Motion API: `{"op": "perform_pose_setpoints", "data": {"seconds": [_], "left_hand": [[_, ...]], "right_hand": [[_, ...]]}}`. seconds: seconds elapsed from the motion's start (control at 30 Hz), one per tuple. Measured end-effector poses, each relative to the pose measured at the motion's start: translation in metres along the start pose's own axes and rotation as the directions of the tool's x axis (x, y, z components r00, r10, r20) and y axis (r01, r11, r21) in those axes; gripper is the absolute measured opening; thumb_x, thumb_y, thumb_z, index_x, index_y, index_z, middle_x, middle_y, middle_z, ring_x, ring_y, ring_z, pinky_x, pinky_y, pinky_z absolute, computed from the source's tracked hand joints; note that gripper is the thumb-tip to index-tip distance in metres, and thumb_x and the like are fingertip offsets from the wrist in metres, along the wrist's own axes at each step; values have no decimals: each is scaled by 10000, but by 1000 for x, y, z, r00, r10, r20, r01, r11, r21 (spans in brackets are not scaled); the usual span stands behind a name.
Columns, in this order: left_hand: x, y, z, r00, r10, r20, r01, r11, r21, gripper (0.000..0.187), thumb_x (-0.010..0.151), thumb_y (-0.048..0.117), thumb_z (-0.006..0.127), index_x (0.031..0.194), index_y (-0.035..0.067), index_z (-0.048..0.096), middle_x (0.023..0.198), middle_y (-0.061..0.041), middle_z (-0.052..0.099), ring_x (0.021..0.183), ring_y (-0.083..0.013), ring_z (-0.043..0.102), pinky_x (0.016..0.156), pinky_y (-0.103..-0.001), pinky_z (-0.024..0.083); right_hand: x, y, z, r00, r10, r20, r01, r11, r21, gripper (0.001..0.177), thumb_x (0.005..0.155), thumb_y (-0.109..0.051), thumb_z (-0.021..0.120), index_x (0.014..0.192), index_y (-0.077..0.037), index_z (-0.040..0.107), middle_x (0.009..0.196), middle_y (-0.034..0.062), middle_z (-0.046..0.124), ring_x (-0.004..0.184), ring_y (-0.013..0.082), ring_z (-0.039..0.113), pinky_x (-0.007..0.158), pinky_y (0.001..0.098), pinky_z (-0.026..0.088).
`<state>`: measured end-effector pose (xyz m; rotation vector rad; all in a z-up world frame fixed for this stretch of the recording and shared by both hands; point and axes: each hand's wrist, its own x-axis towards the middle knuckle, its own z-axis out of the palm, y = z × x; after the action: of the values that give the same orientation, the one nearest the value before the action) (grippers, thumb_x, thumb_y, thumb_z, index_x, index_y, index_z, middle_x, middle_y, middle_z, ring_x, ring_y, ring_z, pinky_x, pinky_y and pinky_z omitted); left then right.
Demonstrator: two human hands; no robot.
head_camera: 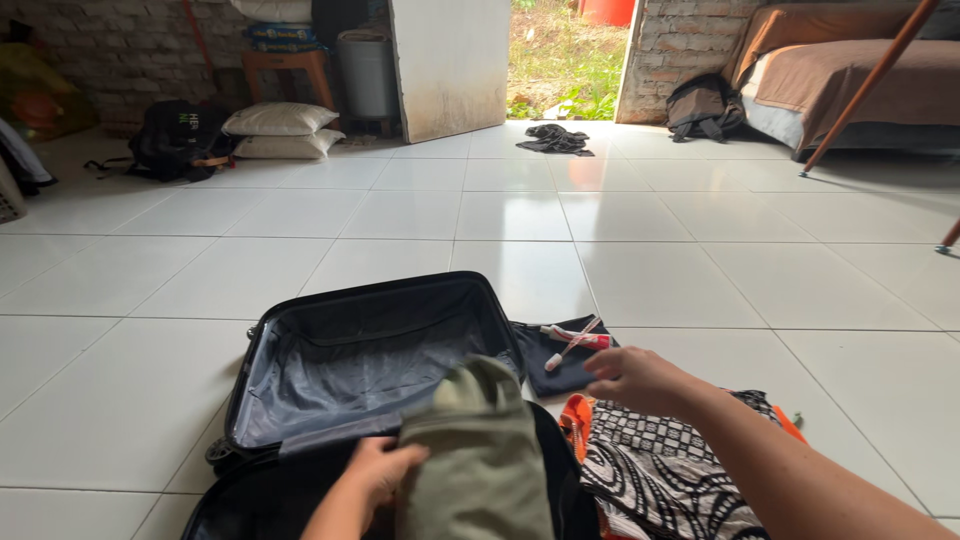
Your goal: The person folds and places several garments and a toiletry pouch into a green rolling suitcase. They close and secure the suitcase with straps, then reopen it to remove the toiletry pouch and place it beside the suitcase.
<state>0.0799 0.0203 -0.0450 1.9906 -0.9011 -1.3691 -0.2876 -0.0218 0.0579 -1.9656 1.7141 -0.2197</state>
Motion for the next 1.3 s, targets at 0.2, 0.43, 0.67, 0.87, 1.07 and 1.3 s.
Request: {"op": "perform_pose_setpoints", "data": {"seconds": [0.2,0.43,0.67,0.87,1.07,1.3], "left_hand": [[-8,35,15,936,198,-290,-182,980,79,642,878,289,735,1475,165,538,1471,-128,581,1376,-308,547,1133,-434,465],[-83,107,34,943,324,-80,-319,945,70,439,936,254,660,1368,182,623,1304,-67,693,1254,-244,648,1073,-399,523],[-99,115,40,923,381,-50,-379,924,50,375,944,237,653,1312,166,657,1240,-64,705,1196,-227,668,1032,-384,536],[-95,107,33,918,394,-49,-391,918,61,348,934,231,657,1272,158,694,1229,-68,721,1185,-228,685,1032,-388,546],[-98,101,31,931,362,-33,-360,931,55,343,949,245,638,1280,171,687,1282,-71,694,1242,-246,654,1069,-418,527],[-98,95,35,933,360,2,-360,932,48,339,950,251,638,1278,180,693,1319,-68,673,1269,-250,618,1071,-430,494]], "right_hand": [[-11,63,16,992,118,44,-105,970,-221,657,876,-377,772,1459,-197,531,1475,103,567,1388,253,547,1192,397,431],[-43,93,39,905,378,196,-282,876,-391,1128,741,-528,921,1618,-458,214,1707,124,167,1549,430,214,1240,589,286],[-76,119,57,867,474,155,-335,783,-524,1387,640,-457,1029,1592,-588,30,1757,8,-107,1599,447,-43,1121,809,224],[-68,145,74,916,394,78,-296,795,-530,1101,854,-285,824,1574,-623,63,1749,11,-58,1580,440,51,1066,817,304],[-61,163,71,949,309,56,-240,828,-506,1092,802,-110,732,1572,-608,138,1714,23,75,1556,389,188,1115,606,482],[-45,218,82,914,363,-183,-396,896,-201,952,709,-547,792,1548,-369,379,1450,60,456,1431,312,413,1161,563,402]]}}
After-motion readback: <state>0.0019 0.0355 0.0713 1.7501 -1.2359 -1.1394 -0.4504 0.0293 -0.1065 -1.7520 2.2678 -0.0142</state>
